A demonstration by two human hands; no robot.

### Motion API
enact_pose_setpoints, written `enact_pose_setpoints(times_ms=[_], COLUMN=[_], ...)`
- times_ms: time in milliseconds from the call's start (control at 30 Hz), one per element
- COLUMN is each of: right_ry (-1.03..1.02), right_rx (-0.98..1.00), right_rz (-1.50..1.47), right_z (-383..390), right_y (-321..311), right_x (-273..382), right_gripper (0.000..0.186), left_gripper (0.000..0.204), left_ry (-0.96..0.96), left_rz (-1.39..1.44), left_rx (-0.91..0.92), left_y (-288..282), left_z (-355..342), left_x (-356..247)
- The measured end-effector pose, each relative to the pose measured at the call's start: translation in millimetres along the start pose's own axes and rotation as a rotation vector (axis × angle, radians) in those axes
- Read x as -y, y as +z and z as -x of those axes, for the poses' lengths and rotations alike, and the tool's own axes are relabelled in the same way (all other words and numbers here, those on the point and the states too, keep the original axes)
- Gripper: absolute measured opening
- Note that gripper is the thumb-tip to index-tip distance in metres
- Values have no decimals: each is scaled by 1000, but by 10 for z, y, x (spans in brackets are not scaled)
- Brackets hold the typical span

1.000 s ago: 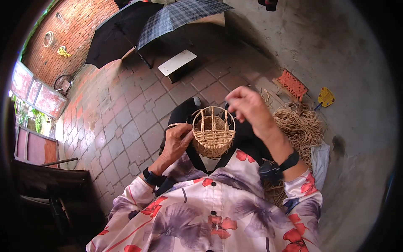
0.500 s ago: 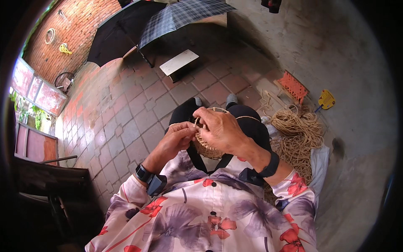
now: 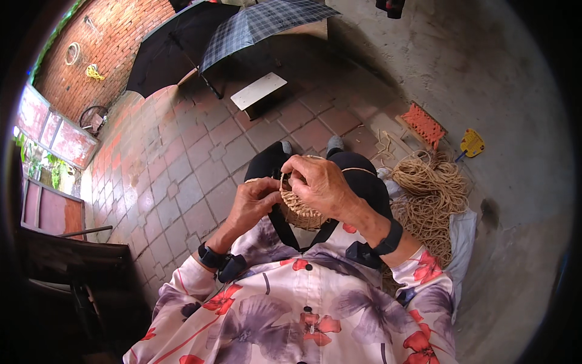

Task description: Weave a small bamboo or rattan basket by hand using thin strips of material.

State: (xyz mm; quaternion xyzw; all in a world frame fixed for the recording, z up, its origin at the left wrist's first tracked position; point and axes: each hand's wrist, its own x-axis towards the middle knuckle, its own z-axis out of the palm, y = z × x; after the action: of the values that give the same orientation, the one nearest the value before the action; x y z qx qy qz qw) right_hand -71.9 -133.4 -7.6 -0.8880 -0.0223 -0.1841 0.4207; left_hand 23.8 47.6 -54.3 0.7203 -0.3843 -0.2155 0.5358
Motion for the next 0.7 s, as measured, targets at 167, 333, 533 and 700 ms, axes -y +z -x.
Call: enact_pose_setpoints(times_ms=[167,333,533,700], right_ry=[-7,-192,-47,-159], right_rx=[8,6,263,295], right_rz=[15,85,360,522], right_z=[-4,-31,-115,-130], right_y=[-9,67,67,197], right_x=[6,-35,144,158], right_gripper=[21,29,29,18], left_gripper=[14,10,11,11], left_ry=[132,-17,-388,-375], left_rz=[-181,116,755,907], left_rx=[-65,80,222,256], left_y=[82,53,-46,-71], left_z=[-20,-70,-83,-53], left_x=[169,204,118,181])
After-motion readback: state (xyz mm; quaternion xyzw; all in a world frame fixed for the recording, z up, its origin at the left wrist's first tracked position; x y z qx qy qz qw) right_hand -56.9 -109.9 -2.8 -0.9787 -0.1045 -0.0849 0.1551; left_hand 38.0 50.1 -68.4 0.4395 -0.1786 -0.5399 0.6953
